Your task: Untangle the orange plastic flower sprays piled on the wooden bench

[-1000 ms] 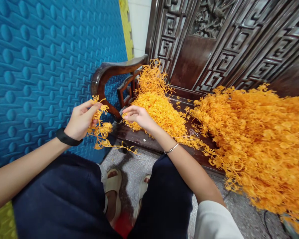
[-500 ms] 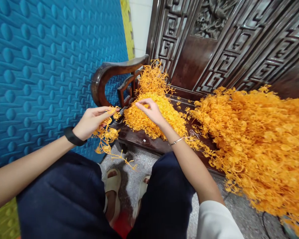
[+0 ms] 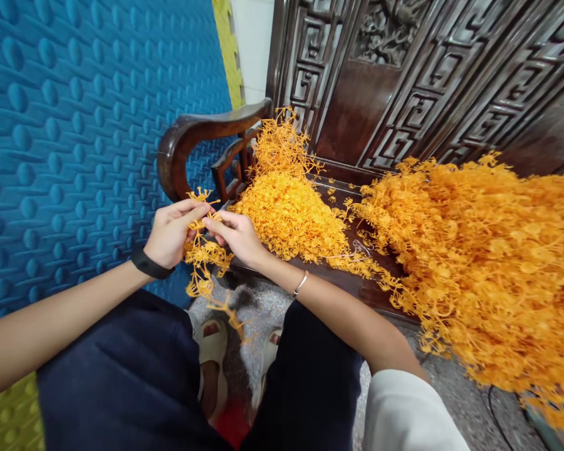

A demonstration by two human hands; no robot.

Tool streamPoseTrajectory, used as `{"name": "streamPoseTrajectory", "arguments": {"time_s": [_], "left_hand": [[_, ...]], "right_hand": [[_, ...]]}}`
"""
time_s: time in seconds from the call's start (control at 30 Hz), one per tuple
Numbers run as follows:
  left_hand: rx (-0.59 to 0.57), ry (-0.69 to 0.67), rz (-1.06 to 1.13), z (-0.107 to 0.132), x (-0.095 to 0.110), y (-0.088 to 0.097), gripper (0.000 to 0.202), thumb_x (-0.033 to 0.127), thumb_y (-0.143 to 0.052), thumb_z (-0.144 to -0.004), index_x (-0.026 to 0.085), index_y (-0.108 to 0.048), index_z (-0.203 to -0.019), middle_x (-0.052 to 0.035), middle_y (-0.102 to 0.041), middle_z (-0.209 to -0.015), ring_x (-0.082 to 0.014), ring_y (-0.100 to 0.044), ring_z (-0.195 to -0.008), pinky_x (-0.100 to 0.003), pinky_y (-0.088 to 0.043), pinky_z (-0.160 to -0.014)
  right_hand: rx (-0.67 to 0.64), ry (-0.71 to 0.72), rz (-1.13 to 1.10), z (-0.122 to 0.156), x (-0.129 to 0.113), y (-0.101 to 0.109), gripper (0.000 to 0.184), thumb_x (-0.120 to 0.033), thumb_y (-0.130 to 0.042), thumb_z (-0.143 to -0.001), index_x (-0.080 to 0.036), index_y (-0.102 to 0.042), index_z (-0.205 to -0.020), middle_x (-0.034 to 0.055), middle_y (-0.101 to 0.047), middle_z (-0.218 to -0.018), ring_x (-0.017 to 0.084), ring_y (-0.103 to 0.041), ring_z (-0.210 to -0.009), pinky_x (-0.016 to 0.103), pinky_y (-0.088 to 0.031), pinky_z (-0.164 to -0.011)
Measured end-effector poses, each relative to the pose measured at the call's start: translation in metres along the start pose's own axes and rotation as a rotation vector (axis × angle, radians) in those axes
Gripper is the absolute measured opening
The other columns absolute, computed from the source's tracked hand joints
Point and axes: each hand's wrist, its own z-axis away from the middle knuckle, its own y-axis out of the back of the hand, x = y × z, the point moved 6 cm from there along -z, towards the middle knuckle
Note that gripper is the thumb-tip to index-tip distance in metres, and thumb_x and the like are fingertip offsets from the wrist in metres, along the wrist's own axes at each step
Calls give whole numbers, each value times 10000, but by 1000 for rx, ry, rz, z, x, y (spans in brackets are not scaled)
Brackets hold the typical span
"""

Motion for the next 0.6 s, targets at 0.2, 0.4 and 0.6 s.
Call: {"name": "streamPoseTrajectory", "arguments": {"time_s": [0.2, 0.4, 0.6], "left_hand": [[32, -99, -37, 8, 1, -4, 111, 228, -642, -687, 151, -619, -611, 24, -559, -534, -59, -414, -431, -186, -299, -407], [-3, -238, -144, 16, 6, -17, 169, 287, -619, -715, 156, -589, -611, 25, -529, -535, -89, -446, -508, -211, -349, -498], [3, -221, -100, 20, 6, -30, 213, 319, -609, -716, 162, -548, -585, 31, -500, -518, -92, -449, -505, -214, -355, -497]], "right_hand": [[-12, 98, 332, 4, -16, 3, 326, -362, -491, -831, -187, -416, -567, -59, -356, -514, 69, -331, -507, 238, -262, -533], [195, 156, 556, 22, -35, 7, 338, -284, -416, -826, -195, -313, -516, -45, -283, -477, 79, -277, -473, 258, -218, -530], [323, 260, 744, 25, -46, 13, 332, -291, -389, -825, -207, -358, -505, -26, -304, -459, 108, -309, -491, 280, -257, -585]]}}
